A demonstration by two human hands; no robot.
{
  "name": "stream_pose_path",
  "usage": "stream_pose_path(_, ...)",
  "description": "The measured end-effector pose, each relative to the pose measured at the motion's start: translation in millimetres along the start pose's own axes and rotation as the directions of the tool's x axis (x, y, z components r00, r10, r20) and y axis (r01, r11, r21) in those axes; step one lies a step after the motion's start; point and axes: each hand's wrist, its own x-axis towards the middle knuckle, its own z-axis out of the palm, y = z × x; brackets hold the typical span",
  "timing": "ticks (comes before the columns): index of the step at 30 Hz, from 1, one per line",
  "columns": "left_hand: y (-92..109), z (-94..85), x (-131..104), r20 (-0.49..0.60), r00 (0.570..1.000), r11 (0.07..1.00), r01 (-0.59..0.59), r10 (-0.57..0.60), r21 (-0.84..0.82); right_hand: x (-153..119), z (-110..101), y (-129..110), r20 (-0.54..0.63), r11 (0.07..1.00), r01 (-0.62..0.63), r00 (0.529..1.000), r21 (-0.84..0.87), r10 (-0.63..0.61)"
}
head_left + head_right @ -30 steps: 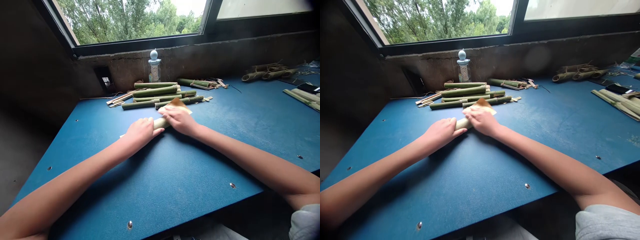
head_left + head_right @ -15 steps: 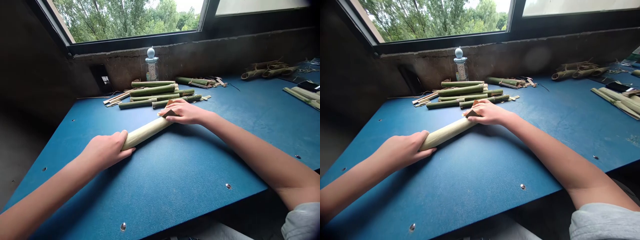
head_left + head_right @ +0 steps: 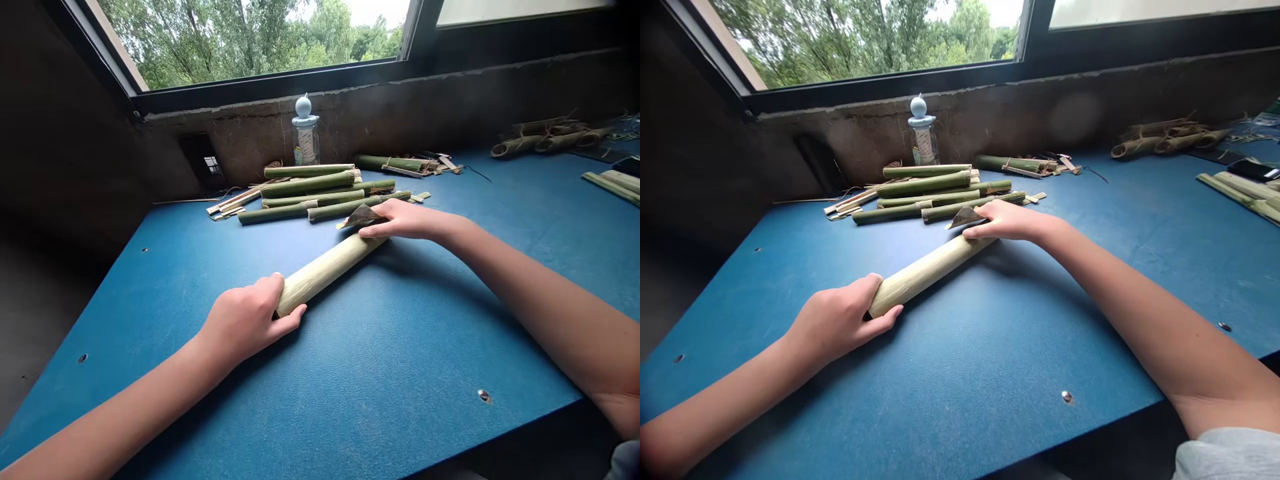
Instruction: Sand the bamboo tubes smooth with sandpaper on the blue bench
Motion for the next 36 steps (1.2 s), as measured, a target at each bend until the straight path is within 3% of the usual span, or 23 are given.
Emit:
stream_pose_path(4, 0.4, 2.9, -1.0, -0.054, 0.998, 1.0, -0.01, 0.01, 0.009, 1.2, -6.9, 11.0, 0.036, 1.0, -0.021, 0.999, -0.011, 0.021)
stream_pose_path(8, 0.9, 4.7, 0.6, -0.05, 0.998, 1.0, 0.022, -0.022, 0.003, 2.4, 5.0, 12.2, -0.049, 0.98, -0.108, 0.994, -0.169, 0.101)
stream_pose_path(9, 1.3, 5.1, 0.6, -0.051, 0.998, 1.0, 0.028, -0.028, 0.008, 1.7, 13.3, 5.3, -0.077, 0.968, -0.102, 0.993, -0.228, 0.086)
stream_pose_path(11, 2.8, 6.2, -0.8, -0.066, 0.998, 0.999, 0.026, -0.024, 0.021, -1.8, 37.5, -18.3, -0.111, 0.945, 0.027, 0.992, -0.326, -0.066)
stream_pose_path(13, 4.8, 6.9, -3.2, -0.099, 0.995, 0.999, 0.005, -0.001, 0.04, -7.3, 67.5, -48.1, -0.114, 0.889, 0.29, 0.93, -0.356, -0.349)
stream_pose_path(15, 5.5, 6.4, -5.0, -0.123, 0.992, 0.998, -0.005, 0.011, 0.056, -12.2, 93.0, -70.4, -0.167, 0.805, 0.476, 0.815, -0.353, -0.555)
stream_pose_path(17, 2.4, 3.5, -4.0, -0.072, 0.997, 0.999, 0.036, -0.034, 0.023, -12.3, 103.0, -73.1, -0.187, 0.723, 0.582, 0.716, -0.373, -0.672)
stream_pose_path(18, -1.0, 1.2, -2.0, 0.004, 0.997, 0.996, 0.08, -0.079, -0.029, -9.9, 100.8, -65.9, -0.197, 0.712, 0.585, 0.702, -0.388, -0.684)
stream_pose_path(20, -10.7, -4.0, 4.8, 0.199, 0.968, 0.962, 0.192, -0.154, -0.193, -0.7, 84.9, -39.2, -0.246, 0.775, 0.465, 0.766, -0.427, -0.595)
stream_pose_path(22, -20.9, -8.3, 12.8, 0.332, 0.929, 0.878, 0.292, -0.165, -0.379, 10.4, 63.9, -9.0, -0.375, 0.882, 0.188, 0.852, -0.433, -0.366)
stream_pose_path(24, -27.1, -9.6, 18.1, 0.351, 0.923, 0.81, 0.326, -0.16, -0.489, 18.4, 50.4, 9.3, -0.489, 0.917, -0.042, 0.855, -0.396, -0.172)
stream_pose_path(25, -28.1, -9.0, 19.1, 0.34, 0.926, 0.805, 0.325, -0.164, -0.496, 20.2, 48.6, 11.3, -0.513, 0.919, -0.078, 0.846, -0.386, -0.144)
stream_pose_path(27, -26.3, -6.2, 17.8, 0.309, 0.936, 0.848, 0.299, -0.17, -0.438, 18.8, 53.9, 2.7, -0.48, 0.917, 0.008, 0.85, -0.4, -0.217)
stream_pose_path(31, -19.5, 0.5, 10.5, 0.255, 0.958, 0.91, 0.219, -0.131, -0.353, 6.1, 70.9, -28.7, -0.293, 0.848, 0.363, 0.823, -0.386, -0.486)
stream_pose_path(34, -19.6, 2.7, 8.2, 0.253, 0.961, 0.908, 0.205, -0.115, -0.365, 0.7, 64.4, -33.1, -0.17, 0.767, 0.526, 0.773, -0.367, -0.611)
stream_pose_path(36, -21.3, 2.9, 8.7, 0.262, 0.959, 0.906, 0.207, -0.113, -0.368, 0.3, 53.9, -28.2, -0.092, 0.742, 0.565, 0.77, -0.361, -0.632)
